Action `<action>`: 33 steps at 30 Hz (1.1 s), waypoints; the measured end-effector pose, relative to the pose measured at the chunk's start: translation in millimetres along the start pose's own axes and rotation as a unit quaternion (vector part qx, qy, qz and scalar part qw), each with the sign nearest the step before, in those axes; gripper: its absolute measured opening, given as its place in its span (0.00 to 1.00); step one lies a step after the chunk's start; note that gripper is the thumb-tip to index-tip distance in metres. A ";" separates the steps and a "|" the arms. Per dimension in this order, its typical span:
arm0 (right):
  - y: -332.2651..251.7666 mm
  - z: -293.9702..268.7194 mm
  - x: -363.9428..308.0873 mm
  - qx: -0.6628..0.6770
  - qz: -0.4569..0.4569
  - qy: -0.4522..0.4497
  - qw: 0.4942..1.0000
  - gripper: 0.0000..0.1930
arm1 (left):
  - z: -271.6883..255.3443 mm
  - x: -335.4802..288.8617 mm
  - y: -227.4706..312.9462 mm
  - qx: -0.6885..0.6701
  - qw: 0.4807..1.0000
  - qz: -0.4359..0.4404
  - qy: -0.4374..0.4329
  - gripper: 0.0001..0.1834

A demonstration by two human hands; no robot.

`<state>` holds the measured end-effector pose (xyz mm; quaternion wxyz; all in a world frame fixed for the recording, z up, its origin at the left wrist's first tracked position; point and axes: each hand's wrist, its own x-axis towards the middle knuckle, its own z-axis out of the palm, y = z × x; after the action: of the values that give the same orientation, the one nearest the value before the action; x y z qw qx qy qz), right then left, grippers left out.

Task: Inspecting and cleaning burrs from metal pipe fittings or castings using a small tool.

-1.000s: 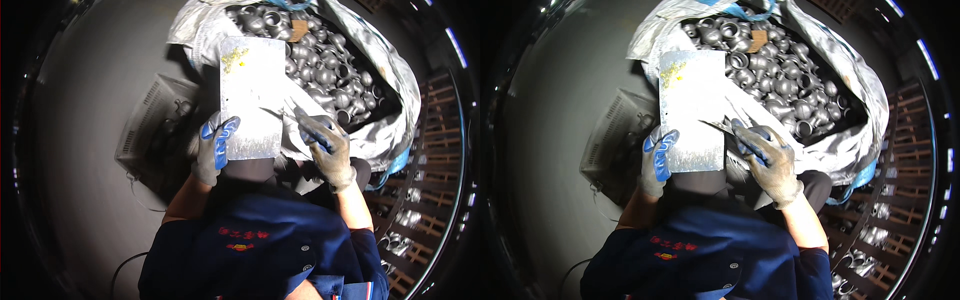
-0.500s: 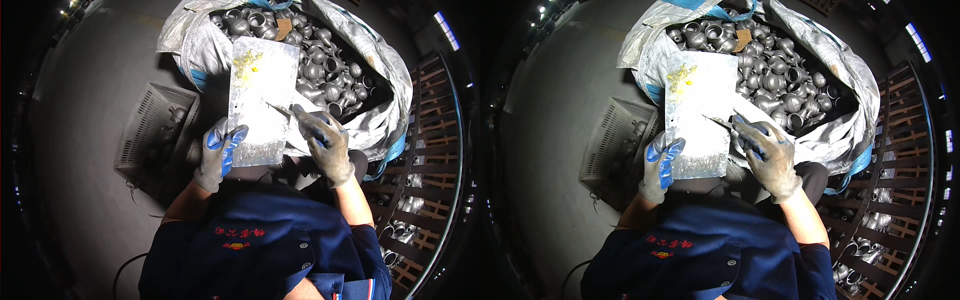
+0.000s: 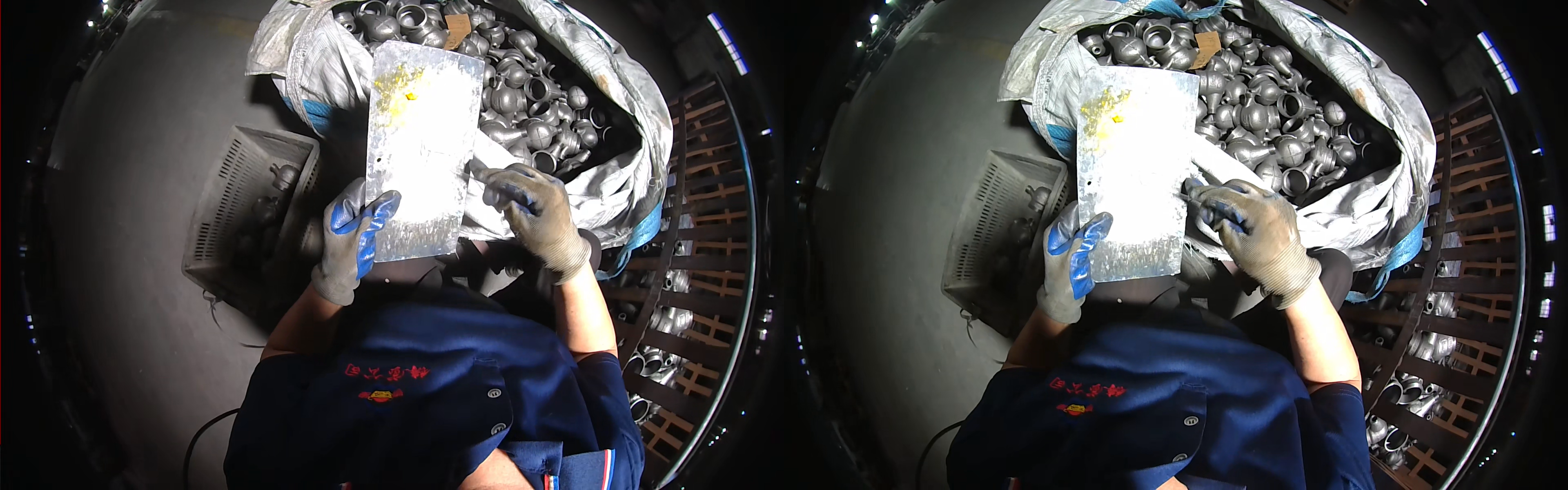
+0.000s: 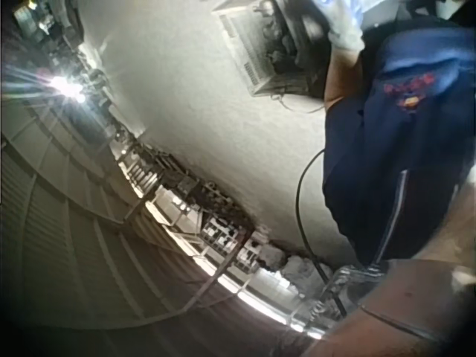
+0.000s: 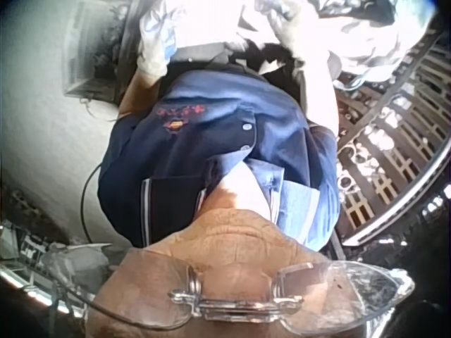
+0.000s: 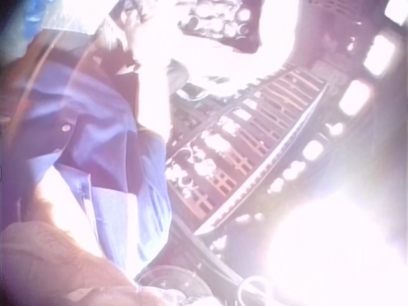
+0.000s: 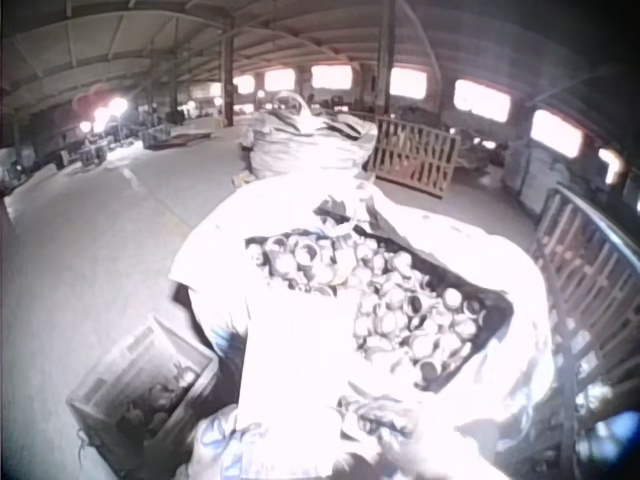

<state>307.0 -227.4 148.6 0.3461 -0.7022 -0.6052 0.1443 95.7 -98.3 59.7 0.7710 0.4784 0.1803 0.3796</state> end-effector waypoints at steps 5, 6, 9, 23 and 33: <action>5.2 -4.0 -7.3 0.180 0.035 -0.051 0.982 0.13 | 11.5 4.6 11.0 -0.001 0.999 -0.007 0.042 0.10; 4.6 -2.6 -9.9 0.154 0.027 -0.051 0.986 0.13 | 14.1 5.6 13.5 0.000 0.998 -0.021 0.057 0.09; 0.7 5.3 -16.2 0.121 0.001 -0.036 0.992 0.15 | 22.1 8.4 16.9 0.020 0.997 -0.019 0.068 0.07; -3.2 19.9 -27.0 -0.252 -0.050 0.086 0.963 0.21 | 24.0 9.2 12.5 -0.054 0.996 -0.052 0.050 0.11; -20.8 -18.5 -1.7 0.091 0.015 0.075 0.993 0.23 | 6.8 -1.4 -4.6 0.021 0.999 -0.023 -0.031 0.27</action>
<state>302.5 -234.2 175.3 0.4507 -0.6858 -0.5511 0.1511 101.0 -104.7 58.7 0.7746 0.5016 0.1750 0.3430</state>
